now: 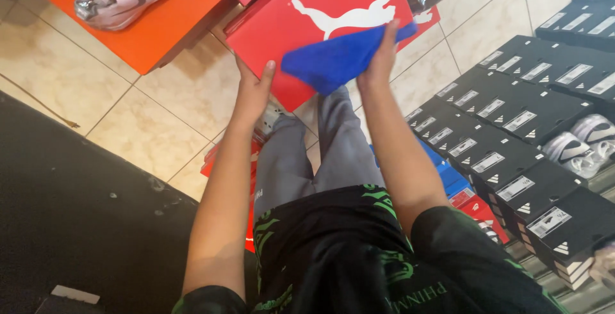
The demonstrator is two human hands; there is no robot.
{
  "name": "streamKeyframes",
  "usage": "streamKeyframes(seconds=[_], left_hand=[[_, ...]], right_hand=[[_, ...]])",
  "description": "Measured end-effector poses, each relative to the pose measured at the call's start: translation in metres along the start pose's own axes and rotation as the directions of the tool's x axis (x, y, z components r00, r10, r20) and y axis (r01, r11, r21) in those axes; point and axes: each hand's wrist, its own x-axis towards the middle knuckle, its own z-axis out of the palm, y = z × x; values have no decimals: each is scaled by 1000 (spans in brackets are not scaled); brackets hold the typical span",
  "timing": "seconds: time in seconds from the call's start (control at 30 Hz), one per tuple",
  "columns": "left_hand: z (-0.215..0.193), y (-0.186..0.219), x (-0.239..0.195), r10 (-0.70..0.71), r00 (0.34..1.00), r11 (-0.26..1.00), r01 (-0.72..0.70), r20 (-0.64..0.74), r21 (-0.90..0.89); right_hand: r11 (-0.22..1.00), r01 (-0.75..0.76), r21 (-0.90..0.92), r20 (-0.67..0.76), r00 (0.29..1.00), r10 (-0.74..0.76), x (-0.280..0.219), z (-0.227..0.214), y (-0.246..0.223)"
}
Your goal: Cleaning and wiping dust off shoe boxes using a blue cloth in a storage area.
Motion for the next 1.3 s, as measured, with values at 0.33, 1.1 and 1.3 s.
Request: streamKeyframes(seconds=[0.33,1.1,1.3], left_hand=[[10,11,3,-187,973,982,188,-137,-5],[-7,26,11,-253,968,944,248,-7,217],[-4,32,7,-256,967,957,251,15,145]], right_hand=[[912,-398,-99,-72,917,392,-157,5,131],[977,-44,-210,-42,998,36,-97,16,76],[953,-191,-236,-89,981,174,-112,29,57]])
